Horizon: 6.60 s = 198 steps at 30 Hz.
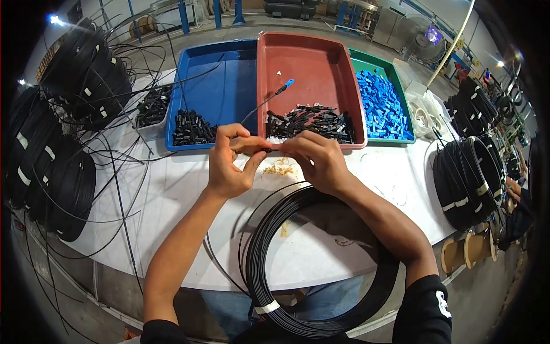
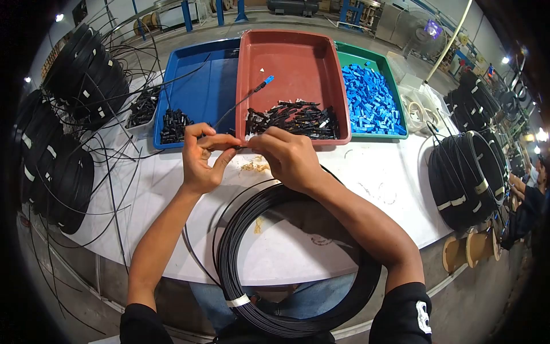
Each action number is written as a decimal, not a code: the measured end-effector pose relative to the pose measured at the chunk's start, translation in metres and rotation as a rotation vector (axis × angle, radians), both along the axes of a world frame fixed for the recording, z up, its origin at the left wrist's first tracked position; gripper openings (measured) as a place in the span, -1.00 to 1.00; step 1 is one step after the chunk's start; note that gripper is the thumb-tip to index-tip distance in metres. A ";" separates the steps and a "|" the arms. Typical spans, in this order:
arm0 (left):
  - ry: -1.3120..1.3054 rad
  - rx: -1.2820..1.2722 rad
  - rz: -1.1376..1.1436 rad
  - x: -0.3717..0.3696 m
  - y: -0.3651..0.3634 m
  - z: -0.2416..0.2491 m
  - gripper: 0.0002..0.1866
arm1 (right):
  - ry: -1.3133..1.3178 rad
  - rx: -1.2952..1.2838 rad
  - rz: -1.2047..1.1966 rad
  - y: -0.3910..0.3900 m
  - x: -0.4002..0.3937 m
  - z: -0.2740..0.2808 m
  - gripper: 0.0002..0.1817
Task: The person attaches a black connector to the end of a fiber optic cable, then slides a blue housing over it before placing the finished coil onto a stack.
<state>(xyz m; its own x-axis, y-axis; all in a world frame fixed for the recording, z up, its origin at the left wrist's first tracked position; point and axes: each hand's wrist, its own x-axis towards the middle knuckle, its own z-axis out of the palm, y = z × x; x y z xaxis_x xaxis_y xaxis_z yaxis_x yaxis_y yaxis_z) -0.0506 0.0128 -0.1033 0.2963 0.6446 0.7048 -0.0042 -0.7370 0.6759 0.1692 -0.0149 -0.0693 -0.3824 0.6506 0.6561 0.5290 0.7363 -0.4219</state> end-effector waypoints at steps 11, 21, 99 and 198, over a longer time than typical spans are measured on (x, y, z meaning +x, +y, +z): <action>0.108 0.140 0.138 -0.013 -0.008 0.001 -0.45 | -0.147 0.135 -0.099 -0.012 -0.013 -0.007 -0.76; 0.051 0.039 0.055 -0.012 -0.008 0.000 -0.38 | 0.107 -0.369 0.113 -0.008 -0.004 0.006 -0.85; 1.108 0.514 -0.043 0.179 0.151 0.053 -0.68 | -0.233 -0.352 0.142 0.004 -0.009 -0.027 -0.82; -0.002 -0.429 -0.140 -0.016 -0.009 0.001 -0.61 | 0.012 -0.334 0.032 -0.001 -0.009 -0.005 -0.86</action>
